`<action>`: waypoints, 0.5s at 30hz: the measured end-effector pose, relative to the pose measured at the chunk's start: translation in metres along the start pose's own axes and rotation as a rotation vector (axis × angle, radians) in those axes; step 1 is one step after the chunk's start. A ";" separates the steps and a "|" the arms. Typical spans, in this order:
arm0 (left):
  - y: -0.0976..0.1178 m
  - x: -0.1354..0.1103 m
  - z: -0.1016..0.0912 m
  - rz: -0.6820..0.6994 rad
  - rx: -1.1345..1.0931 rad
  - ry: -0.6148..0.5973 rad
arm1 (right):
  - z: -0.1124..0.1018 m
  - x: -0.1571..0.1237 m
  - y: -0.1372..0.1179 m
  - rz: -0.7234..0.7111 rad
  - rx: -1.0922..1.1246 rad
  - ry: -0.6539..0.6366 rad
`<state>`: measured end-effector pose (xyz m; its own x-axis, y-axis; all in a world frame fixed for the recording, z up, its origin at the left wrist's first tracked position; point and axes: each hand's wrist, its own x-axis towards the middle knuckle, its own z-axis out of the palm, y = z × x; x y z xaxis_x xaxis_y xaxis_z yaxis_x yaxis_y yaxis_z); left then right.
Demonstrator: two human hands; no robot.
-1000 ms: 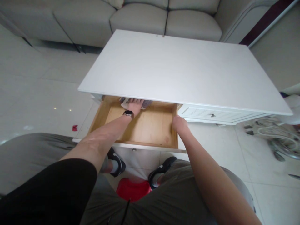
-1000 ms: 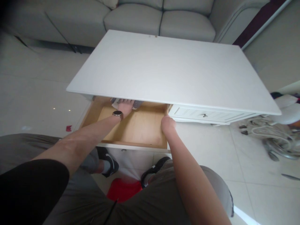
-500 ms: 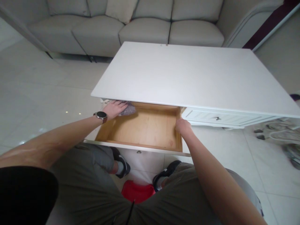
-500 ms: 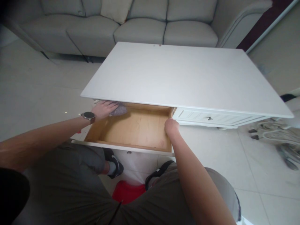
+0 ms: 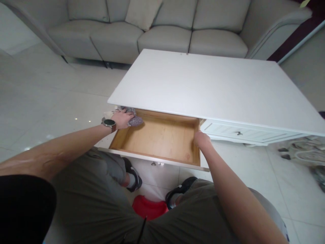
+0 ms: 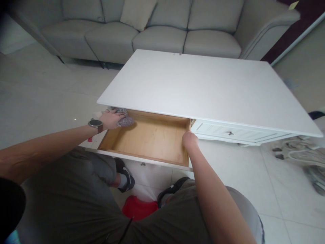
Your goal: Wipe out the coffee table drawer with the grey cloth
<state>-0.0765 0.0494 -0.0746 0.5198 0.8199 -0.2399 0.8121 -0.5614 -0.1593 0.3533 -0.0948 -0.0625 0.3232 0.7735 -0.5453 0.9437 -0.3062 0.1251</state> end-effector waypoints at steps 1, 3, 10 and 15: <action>0.004 0.002 0.001 0.005 -0.014 0.027 | 0.001 0.000 0.000 0.000 -0.002 0.005; 0.014 0.006 0.003 0.012 -0.025 0.076 | 0.004 0.002 0.001 -0.007 0.000 0.010; 0.044 0.036 0.016 -0.094 0.090 -0.015 | 0.008 0.005 0.003 0.010 0.029 0.001; 0.041 0.047 0.029 -0.158 0.027 -0.076 | 0.005 0.004 0.003 0.013 0.021 0.001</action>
<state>-0.0259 0.0618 -0.1205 0.3641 0.8877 -0.2820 0.8740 -0.4302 -0.2260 0.3567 -0.0951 -0.0687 0.3352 0.7697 -0.5433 0.9378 -0.3278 0.1142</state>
